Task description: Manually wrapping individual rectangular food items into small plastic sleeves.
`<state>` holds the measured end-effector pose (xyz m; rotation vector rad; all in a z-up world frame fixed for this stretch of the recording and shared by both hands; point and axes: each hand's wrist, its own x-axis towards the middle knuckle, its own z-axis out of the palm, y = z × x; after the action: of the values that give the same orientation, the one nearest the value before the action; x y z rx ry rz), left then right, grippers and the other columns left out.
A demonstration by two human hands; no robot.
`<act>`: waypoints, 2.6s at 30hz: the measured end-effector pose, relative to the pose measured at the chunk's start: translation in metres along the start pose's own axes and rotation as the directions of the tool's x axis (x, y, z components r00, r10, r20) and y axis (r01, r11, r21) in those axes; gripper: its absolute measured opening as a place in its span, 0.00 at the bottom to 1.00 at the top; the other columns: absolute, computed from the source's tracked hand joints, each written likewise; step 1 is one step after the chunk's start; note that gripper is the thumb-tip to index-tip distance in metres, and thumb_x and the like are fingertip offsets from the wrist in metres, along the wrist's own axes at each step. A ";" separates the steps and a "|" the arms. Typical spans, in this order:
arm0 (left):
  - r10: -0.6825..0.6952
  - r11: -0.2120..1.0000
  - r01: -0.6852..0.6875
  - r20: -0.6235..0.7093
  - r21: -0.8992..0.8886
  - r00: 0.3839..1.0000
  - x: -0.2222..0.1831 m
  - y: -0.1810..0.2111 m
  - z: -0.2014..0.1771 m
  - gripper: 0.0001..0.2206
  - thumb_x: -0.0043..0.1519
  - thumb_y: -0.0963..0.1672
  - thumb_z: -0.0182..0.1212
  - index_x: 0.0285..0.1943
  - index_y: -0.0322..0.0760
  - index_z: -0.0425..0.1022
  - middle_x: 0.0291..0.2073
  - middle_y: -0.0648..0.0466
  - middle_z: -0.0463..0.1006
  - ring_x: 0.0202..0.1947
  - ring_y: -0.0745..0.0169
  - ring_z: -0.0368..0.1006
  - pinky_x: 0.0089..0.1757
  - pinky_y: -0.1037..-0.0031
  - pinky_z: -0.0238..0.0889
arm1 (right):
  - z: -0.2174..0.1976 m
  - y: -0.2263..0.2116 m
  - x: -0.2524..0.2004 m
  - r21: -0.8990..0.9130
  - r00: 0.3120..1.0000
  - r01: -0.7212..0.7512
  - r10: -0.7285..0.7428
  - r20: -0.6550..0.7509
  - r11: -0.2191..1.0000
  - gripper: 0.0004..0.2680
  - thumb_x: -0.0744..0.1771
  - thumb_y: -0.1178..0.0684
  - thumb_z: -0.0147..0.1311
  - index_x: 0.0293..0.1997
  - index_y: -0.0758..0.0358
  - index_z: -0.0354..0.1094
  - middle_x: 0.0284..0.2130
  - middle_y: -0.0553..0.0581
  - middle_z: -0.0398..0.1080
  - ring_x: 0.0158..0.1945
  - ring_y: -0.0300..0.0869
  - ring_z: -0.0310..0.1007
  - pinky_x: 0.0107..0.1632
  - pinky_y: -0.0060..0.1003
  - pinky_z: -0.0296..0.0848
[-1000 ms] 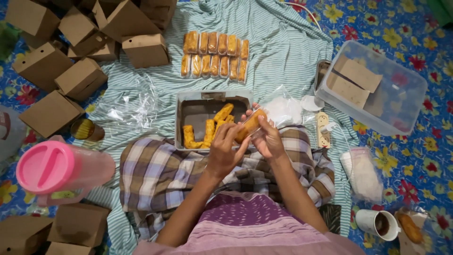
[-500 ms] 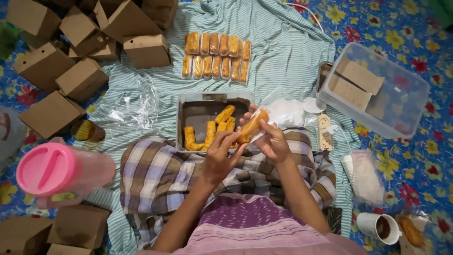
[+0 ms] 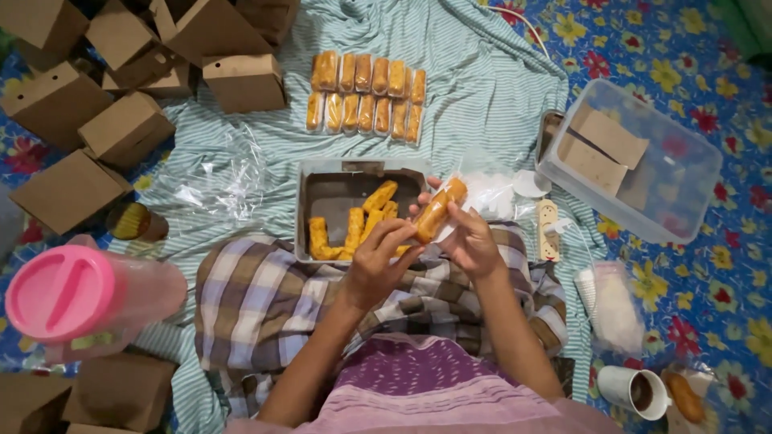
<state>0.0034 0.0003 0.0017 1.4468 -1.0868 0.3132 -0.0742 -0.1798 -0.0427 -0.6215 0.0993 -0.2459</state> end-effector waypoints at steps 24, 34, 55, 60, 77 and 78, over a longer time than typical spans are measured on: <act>0.135 0.983 -0.105 -0.203 0.151 0.970 0.012 -0.031 0.012 0.08 0.57 0.41 0.73 0.41 0.36 0.78 0.32 0.54 0.76 0.31 0.58 0.77 0.38 0.71 0.75 | 0.032 -0.020 0.014 -0.296 0.993 -0.095 0.113 0.045 0.950 0.25 0.69 0.52 0.48 0.75 0.65 0.42 0.55 0.67 0.69 0.54 0.52 0.76 0.51 0.56 0.79; 0.169 0.981 -0.139 -0.246 0.135 0.955 0.030 -0.023 0.005 0.06 0.58 0.41 0.72 0.38 0.37 0.78 0.31 0.52 0.70 0.30 0.53 0.71 0.36 0.67 0.72 | 0.050 -0.021 0.012 -0.360 0.993 -0.081 0.106 0.050 0.930 0.24 0.69 0.53 0.48 0.74 0.68 0.43 0.53 0.68 0.69 0.53 0.50 0.76 0.53 0.50 0.78; 0.232 0.962 -0.172 -0.295 0.214 0.927 0.037 -0.008 -0.001 0.12 0.57 0.35 0.65 0.25 0.39 0.68 0.28 0.53 0.69 0.27 0.51 0.70 0.33 0.67 0.68 | 0.061 -0.005 0.000 -0.356 0.995 -0.026 0.057 0.076 0.934 0.18 0.71 0.58 0.43 0.70 0.71 0.52 0.44 0.62 0.75 0.47 0.44 0.78 0.58 0.51 0.73; 0.210 0.967 -0.154 -0.295 0.202 0.932 0.035 -0.006 -0.002 0.13 0.57 0.35 0.65 0.24 0.41 0.66 0.27 0.53 0.69 0.26 0.52 0.68 0.32 0.68 0.67 | 0.039 0.004 0.003 -0.298 0.992 -0.003 0.041 0.122 0.955 0.16 0.71 0.59 0.43 0.68 0.72 0.53 0.40 0.63 0.75 0.45 0.46 0.78 0.57 0.53 0.73; -0.057 0.978 0.073 0.084 -0.197 0.995 0.014 -0.006 -0.033 0.13 0.51 0.43 0.78 0.38 0.40 0.77 0.40 0.53 0.77 0.36 0.54 0.77 0.38 0.70 0.73 | 0.068 -0.010 -0.022 -0.332 0.975 -0.200 0.154 -0.159 0.922 0.09 0.70 0.57 0.50 0.55 0.66 0.70 0.44 0.58 0.77 0.44 0.44 0.79 0.49 0.50 0.78; -0.105 0.939 0.148 0.153 -0.310 0.983 0.016 -0.004 -0.038 0.17 0.49 0.45 0.81 0.43 0.40 0.79 0.42 0.51 0.77 0.37 0.53 0.76 0.39 0.69 0.72 | 0.078 -0.016 -0.025 -0.384 0.965 -0.241 0.176 -0.196 0.891 0.08 0.70 0.56 0.51 0.51 0.67 0.72 0.40 0.58 0.78 0.41 0.41 0.80 0.46 0.43 0.79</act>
<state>0.0298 0.0272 0.0195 1.2505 -1.0892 -0.0543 -0.0891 -0.1421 0.0302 -0.9991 0.3747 -0.0609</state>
